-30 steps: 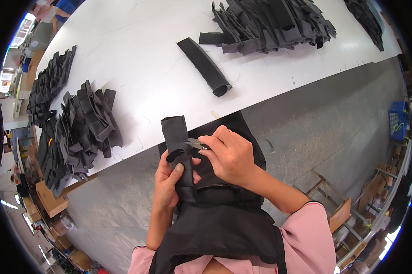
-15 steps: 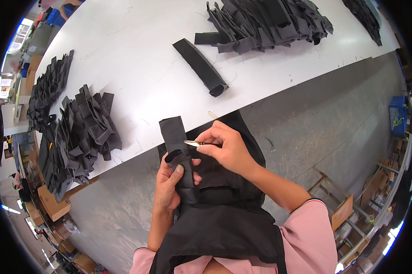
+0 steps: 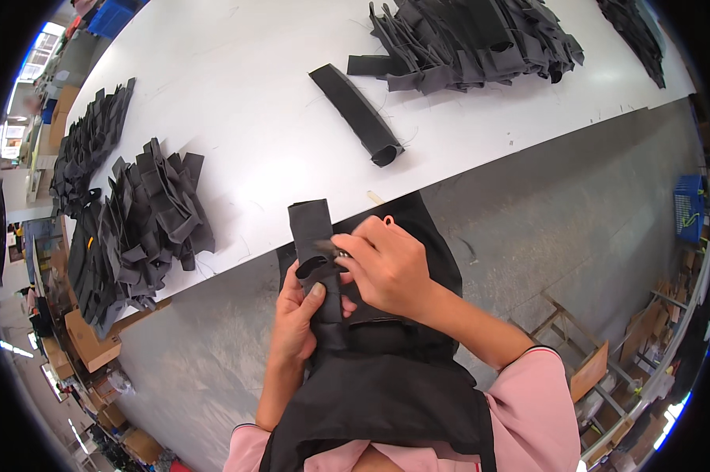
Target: Trim loose threads and inspect fabric strips using small scissors at a manufacturing station.
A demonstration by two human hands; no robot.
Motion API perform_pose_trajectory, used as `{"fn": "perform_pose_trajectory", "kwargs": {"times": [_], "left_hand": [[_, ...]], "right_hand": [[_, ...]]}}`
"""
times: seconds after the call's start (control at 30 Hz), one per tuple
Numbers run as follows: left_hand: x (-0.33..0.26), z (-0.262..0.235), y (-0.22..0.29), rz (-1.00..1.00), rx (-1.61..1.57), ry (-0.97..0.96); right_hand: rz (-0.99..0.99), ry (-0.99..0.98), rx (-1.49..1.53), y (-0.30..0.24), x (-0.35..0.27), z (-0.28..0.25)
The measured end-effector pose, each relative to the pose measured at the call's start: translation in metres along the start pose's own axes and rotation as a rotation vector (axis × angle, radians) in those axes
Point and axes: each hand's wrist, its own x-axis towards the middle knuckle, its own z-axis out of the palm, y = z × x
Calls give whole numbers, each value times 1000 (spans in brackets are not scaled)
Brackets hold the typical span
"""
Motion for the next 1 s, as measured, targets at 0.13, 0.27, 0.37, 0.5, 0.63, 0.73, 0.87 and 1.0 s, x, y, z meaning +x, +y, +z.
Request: {"fn": "perform_pose_trajectory", "kwargs": {"times": [0.13, 0.27, 0.37, 0.5, 0.63, 0.73, 0.87, 1.0], "left_hand": [[0, 1, 1, 16, 58, 4], [0, 1, 1, 4, 94, 22], [0, 1, 3, 4, 97, 21], [0, 1, 2, 1, 97, 9], [0, 2, 1, 3, 92, 13], [-1, 3, 2, -9, 94, 18], [-2, 5, 2, -6, 110, 34], [-2, 5, 1, 10, 123, 35]], "right_hand": [[-101, -46, -78, -1, 3, 3], [-163, -113, -138, -2, 2, 1], [-165, -122, -94, -3, 3, 1], [-133, -120, -20, 2, 2, 6], [-116, -123, -25, 1, 1, 6], [-121, -129, -72, 0, 0, 7], [-138, -143, -104, 1, -1, 8], [-137, -135, -102, 1, 0, 8]]}}
